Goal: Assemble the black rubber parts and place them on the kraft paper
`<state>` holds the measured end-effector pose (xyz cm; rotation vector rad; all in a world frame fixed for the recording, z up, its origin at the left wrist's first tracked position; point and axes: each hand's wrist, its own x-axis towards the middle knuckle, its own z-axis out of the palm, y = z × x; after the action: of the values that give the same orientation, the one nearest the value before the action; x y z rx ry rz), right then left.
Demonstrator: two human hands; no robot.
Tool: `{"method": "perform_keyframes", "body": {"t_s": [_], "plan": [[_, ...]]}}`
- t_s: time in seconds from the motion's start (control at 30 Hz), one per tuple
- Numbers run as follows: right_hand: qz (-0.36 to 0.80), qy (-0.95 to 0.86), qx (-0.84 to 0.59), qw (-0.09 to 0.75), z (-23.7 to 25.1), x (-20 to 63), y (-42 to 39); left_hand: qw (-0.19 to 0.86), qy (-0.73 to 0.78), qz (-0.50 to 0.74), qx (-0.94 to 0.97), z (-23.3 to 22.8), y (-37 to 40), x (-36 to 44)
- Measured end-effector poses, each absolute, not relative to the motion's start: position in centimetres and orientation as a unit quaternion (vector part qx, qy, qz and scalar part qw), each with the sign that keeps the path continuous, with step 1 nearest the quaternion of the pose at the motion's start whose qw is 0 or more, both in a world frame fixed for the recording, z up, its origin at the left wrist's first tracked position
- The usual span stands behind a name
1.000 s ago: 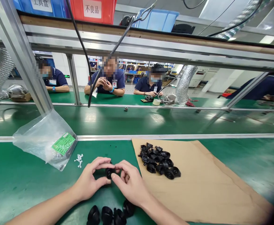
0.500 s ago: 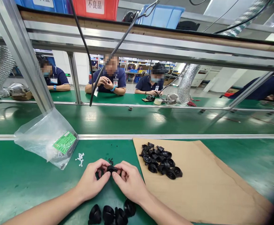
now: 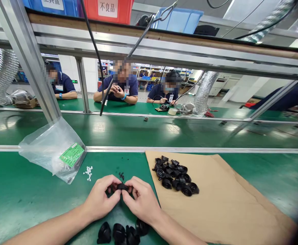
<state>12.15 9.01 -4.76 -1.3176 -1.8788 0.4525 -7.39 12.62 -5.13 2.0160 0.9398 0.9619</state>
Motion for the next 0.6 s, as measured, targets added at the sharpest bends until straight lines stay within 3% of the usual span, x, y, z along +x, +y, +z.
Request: {"method": "perform_keyframes", "body": {"t_s": [0.4,0.6], "plan": [[0.169,-0.736,-0.534,0.380,-4.7,11.7,8.4,0.369,0.359,0.382,0.768,-5.1,12.5,-7.4],[0.096,-0.737,-0.600,0.295,-2.6,14.7,9.5,0.441,0.346,0.349,0.751,-5.2,12.9,-7.3]]}}
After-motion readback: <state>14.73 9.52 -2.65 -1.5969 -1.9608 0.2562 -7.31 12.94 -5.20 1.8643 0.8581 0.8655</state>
